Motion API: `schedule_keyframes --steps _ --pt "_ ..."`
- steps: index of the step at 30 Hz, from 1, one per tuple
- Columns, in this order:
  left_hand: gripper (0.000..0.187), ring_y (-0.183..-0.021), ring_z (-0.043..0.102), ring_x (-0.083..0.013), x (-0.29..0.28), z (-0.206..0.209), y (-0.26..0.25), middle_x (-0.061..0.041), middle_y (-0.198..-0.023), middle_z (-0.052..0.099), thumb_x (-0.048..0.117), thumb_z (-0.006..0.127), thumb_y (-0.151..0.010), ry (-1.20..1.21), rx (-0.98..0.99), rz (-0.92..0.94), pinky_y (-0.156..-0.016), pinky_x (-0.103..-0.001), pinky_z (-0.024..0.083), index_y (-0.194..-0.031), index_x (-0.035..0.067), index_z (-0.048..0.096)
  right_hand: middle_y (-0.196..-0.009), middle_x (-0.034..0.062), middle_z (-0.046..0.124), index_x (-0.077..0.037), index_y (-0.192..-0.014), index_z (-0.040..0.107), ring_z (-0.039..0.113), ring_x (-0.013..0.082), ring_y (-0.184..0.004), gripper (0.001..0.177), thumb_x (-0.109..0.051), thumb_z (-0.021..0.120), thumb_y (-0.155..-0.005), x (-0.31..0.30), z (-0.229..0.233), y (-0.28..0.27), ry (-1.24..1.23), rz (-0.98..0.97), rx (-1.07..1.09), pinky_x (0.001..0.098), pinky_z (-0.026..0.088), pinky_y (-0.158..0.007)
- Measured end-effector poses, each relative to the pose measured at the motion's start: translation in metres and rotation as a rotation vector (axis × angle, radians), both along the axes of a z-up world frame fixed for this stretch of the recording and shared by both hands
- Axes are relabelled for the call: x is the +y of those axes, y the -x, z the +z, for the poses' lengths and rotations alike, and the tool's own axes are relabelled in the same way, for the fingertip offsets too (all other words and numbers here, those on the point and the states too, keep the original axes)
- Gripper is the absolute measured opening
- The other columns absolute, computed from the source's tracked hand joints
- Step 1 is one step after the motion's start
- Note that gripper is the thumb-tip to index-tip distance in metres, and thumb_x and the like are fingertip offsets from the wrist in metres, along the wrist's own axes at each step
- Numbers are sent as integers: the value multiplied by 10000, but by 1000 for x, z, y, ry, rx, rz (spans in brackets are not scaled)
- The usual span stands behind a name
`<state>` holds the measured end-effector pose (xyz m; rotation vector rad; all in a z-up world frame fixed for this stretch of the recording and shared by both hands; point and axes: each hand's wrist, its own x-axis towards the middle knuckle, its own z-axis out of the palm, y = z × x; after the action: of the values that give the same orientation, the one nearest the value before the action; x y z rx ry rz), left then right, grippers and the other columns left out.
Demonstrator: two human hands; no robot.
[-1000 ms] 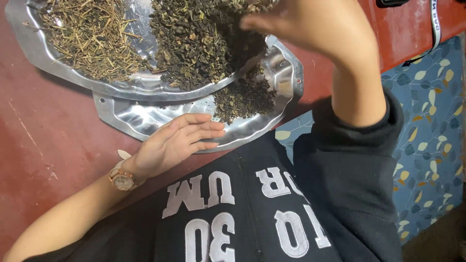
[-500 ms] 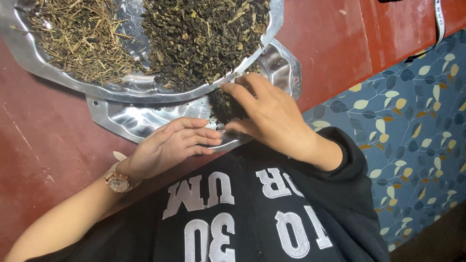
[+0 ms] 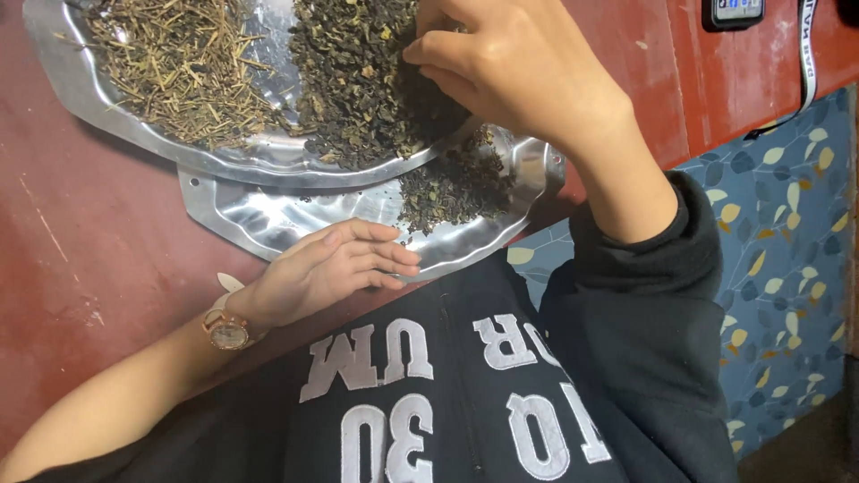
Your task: Sorting dried tea leaves and stems by hand on metal trays.
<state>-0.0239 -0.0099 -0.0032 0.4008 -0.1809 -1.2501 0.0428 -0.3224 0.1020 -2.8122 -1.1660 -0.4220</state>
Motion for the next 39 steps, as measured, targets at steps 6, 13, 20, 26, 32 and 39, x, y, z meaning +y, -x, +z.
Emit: schedule_keyframes --steps 6,13,20,26,32,39 --pt "527 -1289 591 -451 -1 2 0 -359 -1347 584 353 499 -1074 -2 -3 -11 -1081 -509 507 -1391 -68 481 -1141 -12 667 -127 -1192 800 639 239 -927 70 -161 784 -1133 0 -4 -4 67 -45 2 386 400 -559" --pt "539 -1275 598 -464 -2 6 -1 -363 -1333 587 352 551 -1051 -13 2 -15 -1073 -521 511 -1367 -79 482 -925 -69 652 -175 -1070 730 657 199 -790 41 -171 711 -1107 -2 -7 -16 207 -62 28 359 420 -519" --pt "532 -1269 608 -452 -2 2 -1 -354 -1333 594 367 545 -1054 -13 1 -28 -1064 -512 526 -1356 -70 500 -1030 -42 737 -214 -1171 780 702 200 -831 225 -104 703 -990 -12 -11 -19 171 -94 20 347 461 -525" --pt "523 -1263 611 -468 -3 3 -1 -360 -1331 593 359 551 -1057 -4 -11 -26 -1069 -508 526 -1347 -73 504 -1034 -42 731 -156 -1091 790 676 249 -804 184 -42 700 -978 -4 -2 -20 109 -26 68 397 408 -492" --pt "536 -1262 607 -477 -3 5 0 -374 -1326 586 366 552 -1053 -13 -18 -19 -1064 -517 525 -1344 -80 493 -912 -59 615 -153 -911 676 629 205 -767 179 -127 675 -1088 1 -4 -27 247 -26 27 372 394 -514" --pt "535 -1265 609 -479 -2 5 0 -368 -1330 588 359 542 -1058 -7 -35 -15 -1057 -505 536 -1349 -87 485 -877 -27 605 -147 -884 636 623 235 -734 189 -135 645 -1073 3 -2 -35 280 -3 135 387 429 -565"
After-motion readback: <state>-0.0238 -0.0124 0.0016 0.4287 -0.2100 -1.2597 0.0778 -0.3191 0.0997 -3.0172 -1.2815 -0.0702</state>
